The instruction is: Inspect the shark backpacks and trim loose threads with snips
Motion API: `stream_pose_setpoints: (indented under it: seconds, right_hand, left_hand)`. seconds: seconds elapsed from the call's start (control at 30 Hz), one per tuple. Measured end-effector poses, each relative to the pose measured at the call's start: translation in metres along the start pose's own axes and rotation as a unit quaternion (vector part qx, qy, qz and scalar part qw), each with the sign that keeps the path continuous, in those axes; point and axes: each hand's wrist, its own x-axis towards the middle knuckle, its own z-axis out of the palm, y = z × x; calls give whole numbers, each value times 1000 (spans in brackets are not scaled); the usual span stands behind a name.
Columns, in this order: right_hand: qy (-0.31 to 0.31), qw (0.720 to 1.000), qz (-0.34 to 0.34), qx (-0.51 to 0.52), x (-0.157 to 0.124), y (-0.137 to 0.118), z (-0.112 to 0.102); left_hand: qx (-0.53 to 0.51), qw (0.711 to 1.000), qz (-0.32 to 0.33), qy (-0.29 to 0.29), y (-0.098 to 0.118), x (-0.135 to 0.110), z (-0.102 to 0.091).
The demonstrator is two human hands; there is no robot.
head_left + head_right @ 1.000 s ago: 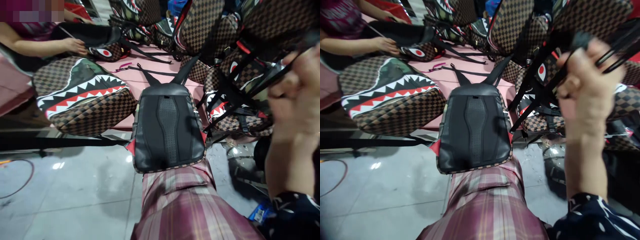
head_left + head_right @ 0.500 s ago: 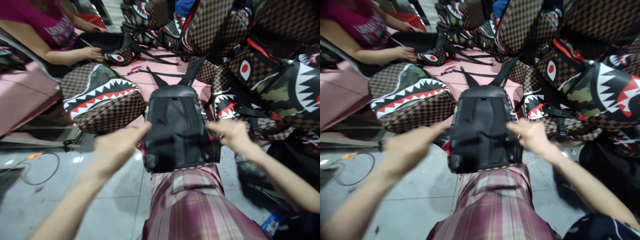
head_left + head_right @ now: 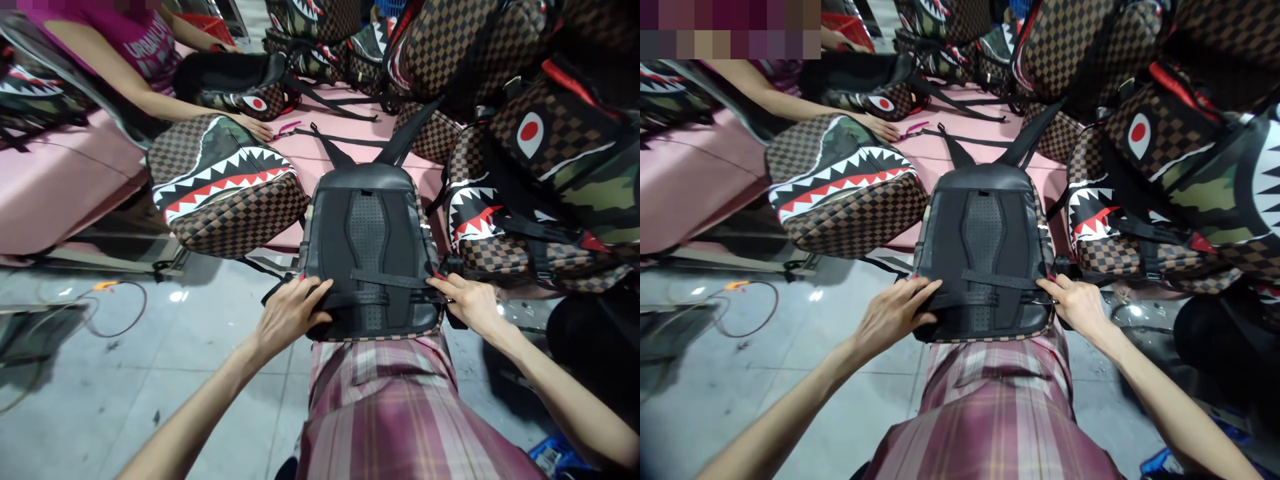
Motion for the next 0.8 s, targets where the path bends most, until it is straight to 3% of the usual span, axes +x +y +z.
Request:
stream_pose_setpoints:
  seconds: [0.17,0.27,0.37,0.5,0.57,0.63,0.8]
  right_hand:
    - [72,987,87,114,-20,-5,4]
    - [128,953,143,236,-37,-13,-1]
    - [172,914,202,306,-51,-25,-5]
    - [198,891,241,330,-56,-42,0]
    - [197,899,248,302,-53,-51,6]
    - [176,925,238,240,-50,-64,10]
    - [86,980,128,124,-29,-115,14]
  left_hand:
    - [-35,995,77,46,21,-10,13]
    - [-31,990,122,65,24,-4,21]
    - [-49,989,133,41,22,13,18]
    - [-103,983,151,12,27,51,-3]
    - [-140,976,168,-8,35,70,-14]
    - [-158,970,184,-34,44,86,-20]
    - [-146,966,197,-88,60,115,-17]
